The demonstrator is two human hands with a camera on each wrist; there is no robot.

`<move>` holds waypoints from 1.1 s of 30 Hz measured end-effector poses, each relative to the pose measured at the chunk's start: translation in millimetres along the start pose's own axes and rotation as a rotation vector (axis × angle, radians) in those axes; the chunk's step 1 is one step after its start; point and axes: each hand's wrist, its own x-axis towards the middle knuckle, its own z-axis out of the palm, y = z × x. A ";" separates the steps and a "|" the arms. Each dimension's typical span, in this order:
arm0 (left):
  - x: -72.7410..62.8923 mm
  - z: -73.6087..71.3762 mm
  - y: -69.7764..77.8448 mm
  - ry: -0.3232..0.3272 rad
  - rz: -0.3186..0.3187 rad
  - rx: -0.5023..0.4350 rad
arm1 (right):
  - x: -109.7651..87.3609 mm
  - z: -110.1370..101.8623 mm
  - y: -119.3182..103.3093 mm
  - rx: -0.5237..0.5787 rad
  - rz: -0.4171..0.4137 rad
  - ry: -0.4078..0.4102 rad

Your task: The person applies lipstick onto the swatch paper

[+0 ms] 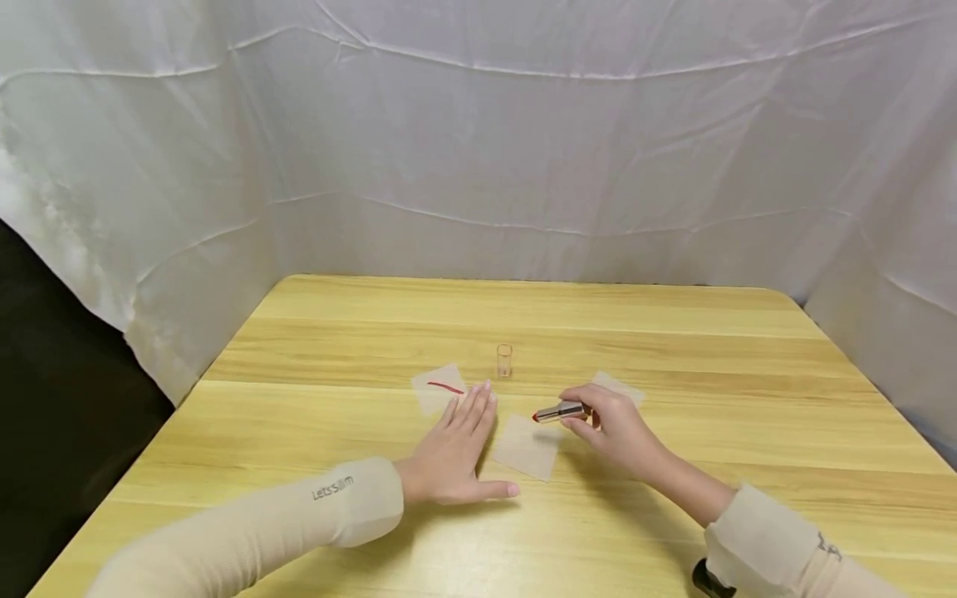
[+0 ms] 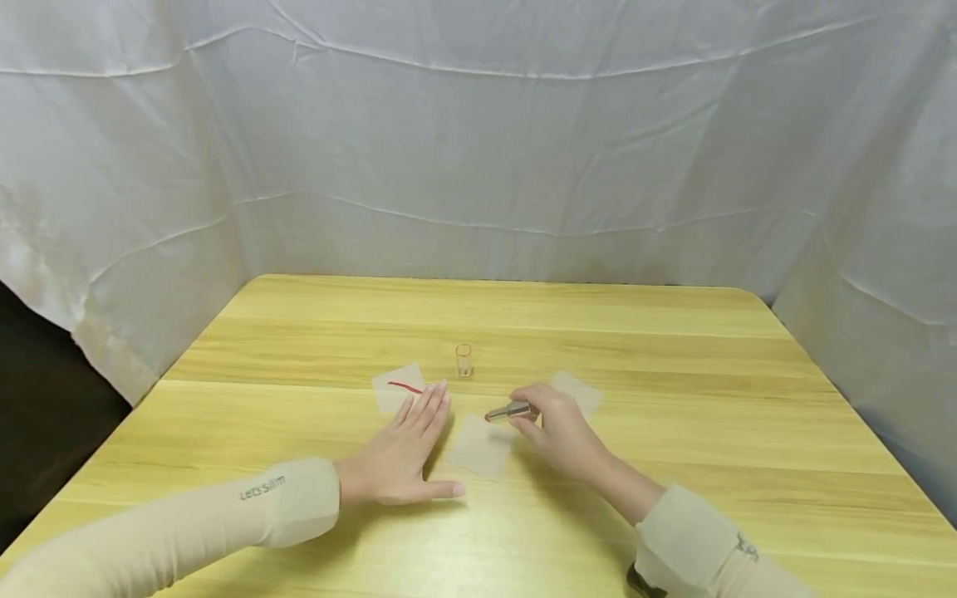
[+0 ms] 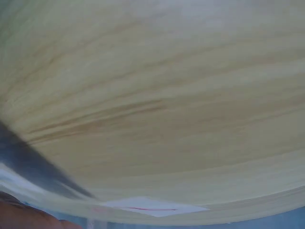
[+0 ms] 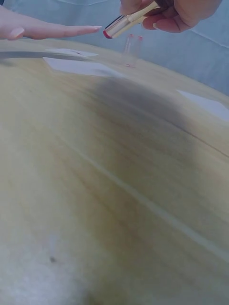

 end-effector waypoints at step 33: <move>32.2 22.6 0.2 0.024 -0.017 0.040 | -1.1 15.8 3.5 0.014 -0.016 -0.039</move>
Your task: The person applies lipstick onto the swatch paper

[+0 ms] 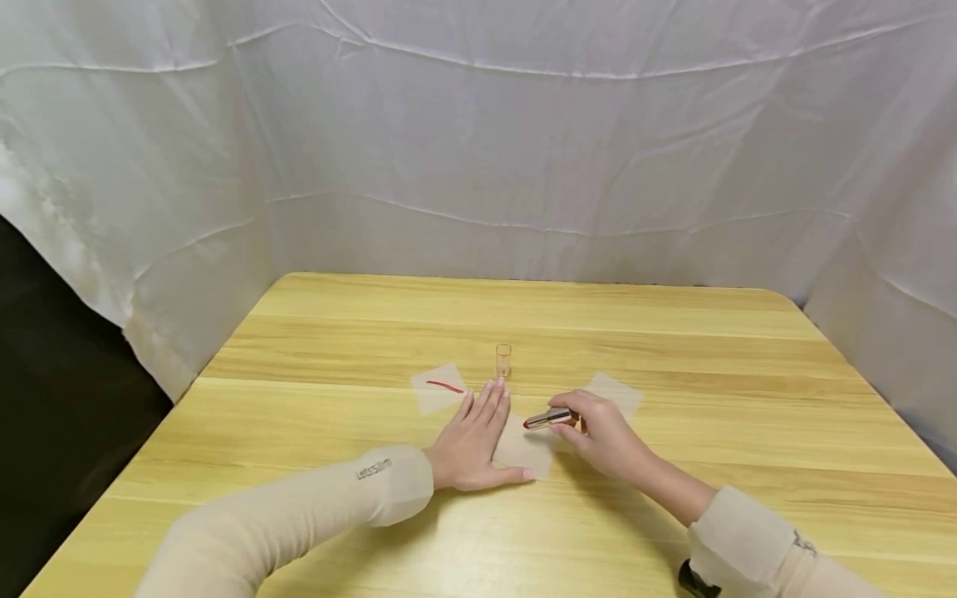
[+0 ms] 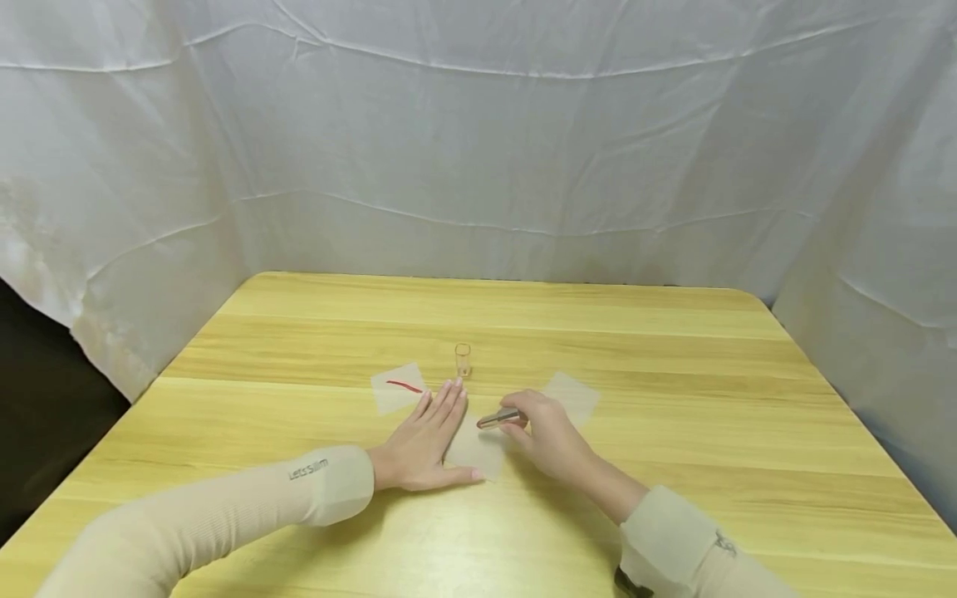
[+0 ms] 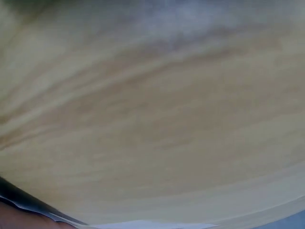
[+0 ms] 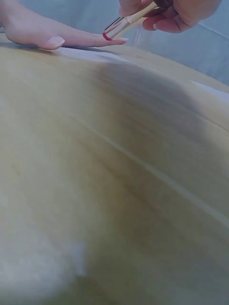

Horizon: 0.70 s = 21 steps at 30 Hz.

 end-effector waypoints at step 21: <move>0.2 3.3 0.3 -0.014 -0.022 -0.020 | 11.4 11.6 -1.9 -0.031 -0.021 -0.084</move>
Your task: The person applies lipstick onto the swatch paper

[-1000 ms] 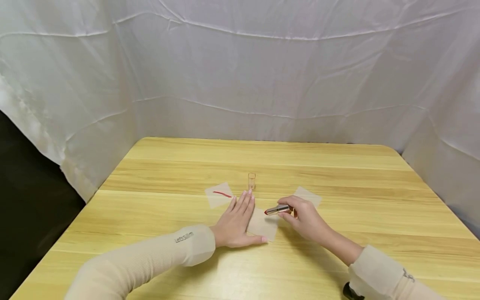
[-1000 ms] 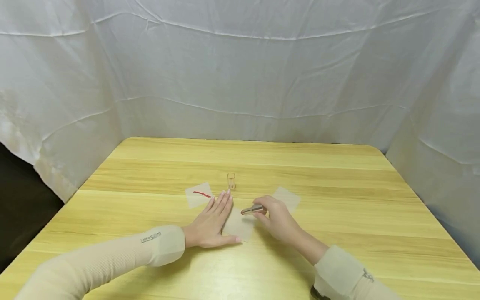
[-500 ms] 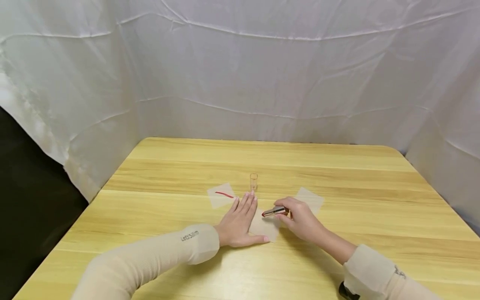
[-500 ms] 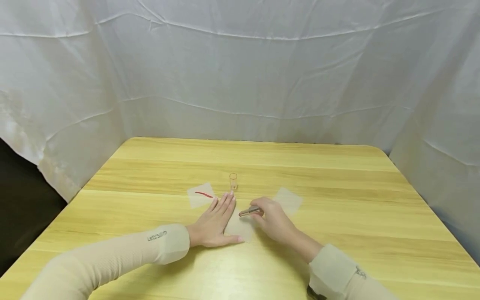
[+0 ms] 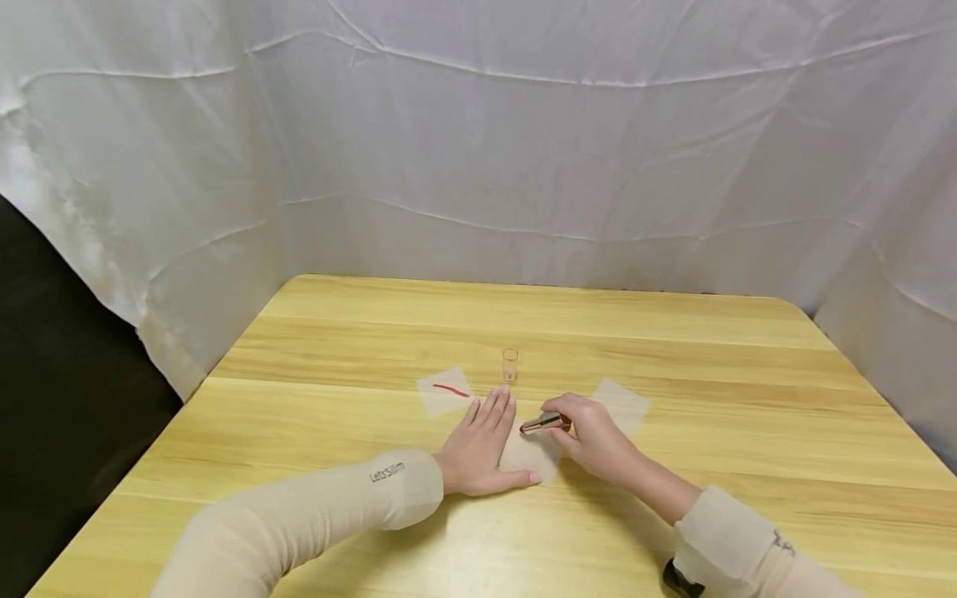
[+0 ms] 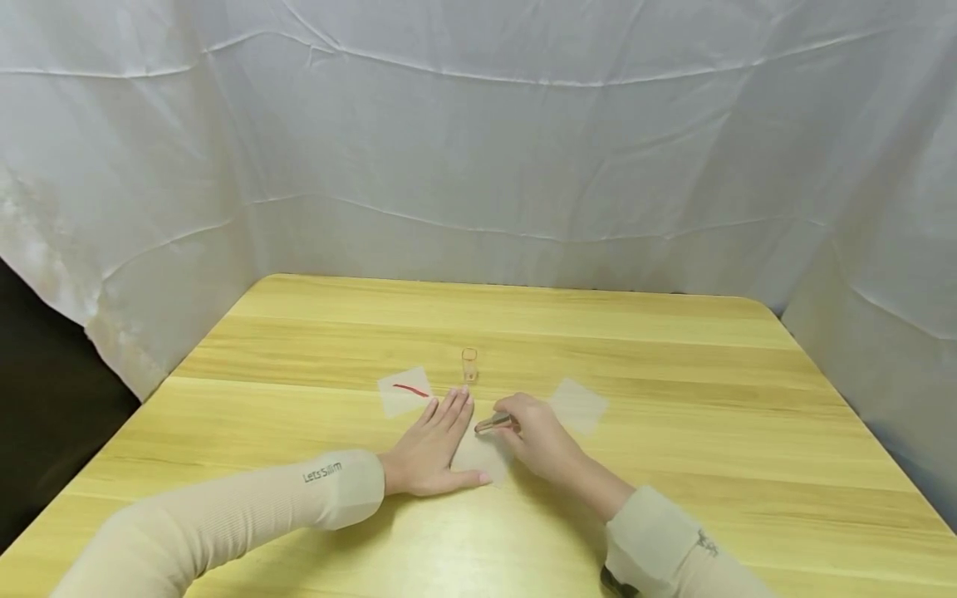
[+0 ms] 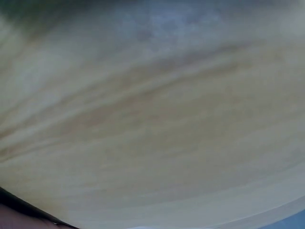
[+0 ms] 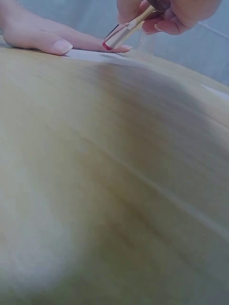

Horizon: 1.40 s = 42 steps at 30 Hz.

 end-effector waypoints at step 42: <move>-0.6 -1.1 1.7 -0.005 -0.009 0.005 | 8.8 5.4 -6.8 -0.053 -0.003 -0.043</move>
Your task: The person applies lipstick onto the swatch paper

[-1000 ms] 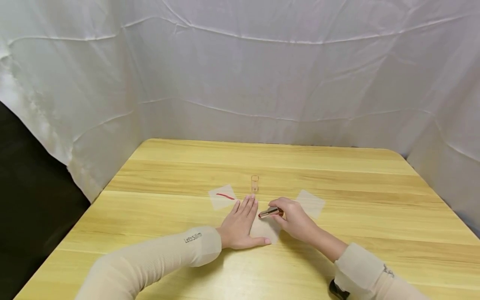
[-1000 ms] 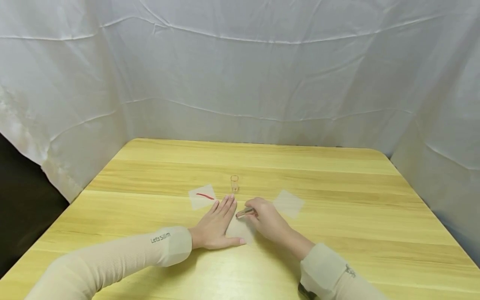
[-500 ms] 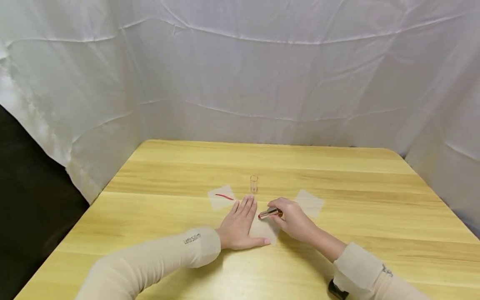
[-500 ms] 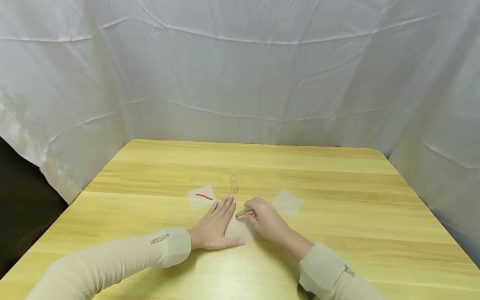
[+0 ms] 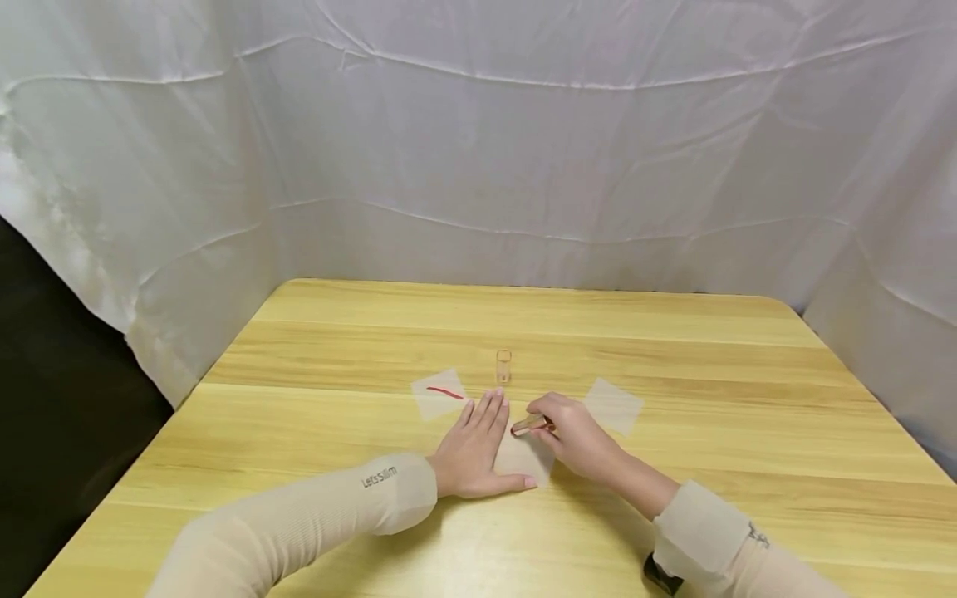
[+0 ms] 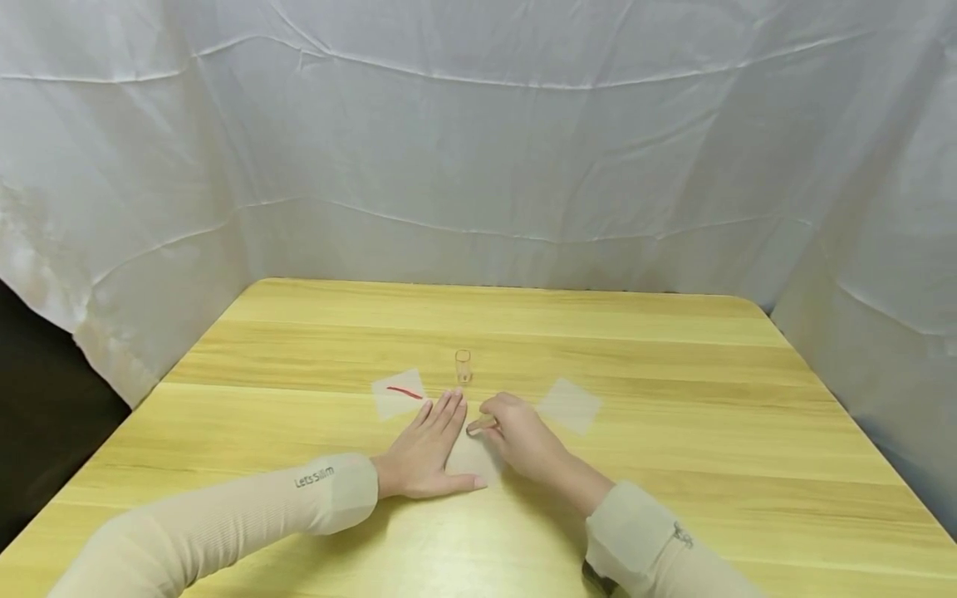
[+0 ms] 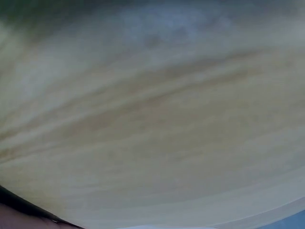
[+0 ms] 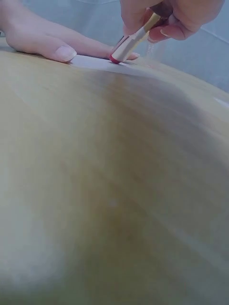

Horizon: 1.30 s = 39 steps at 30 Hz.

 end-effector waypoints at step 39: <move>-1.3 -3.6 0.5 -0.004 0.008 -0.002 | 0.8 -9.3 -5.0 -0.057 -0.070 -0.064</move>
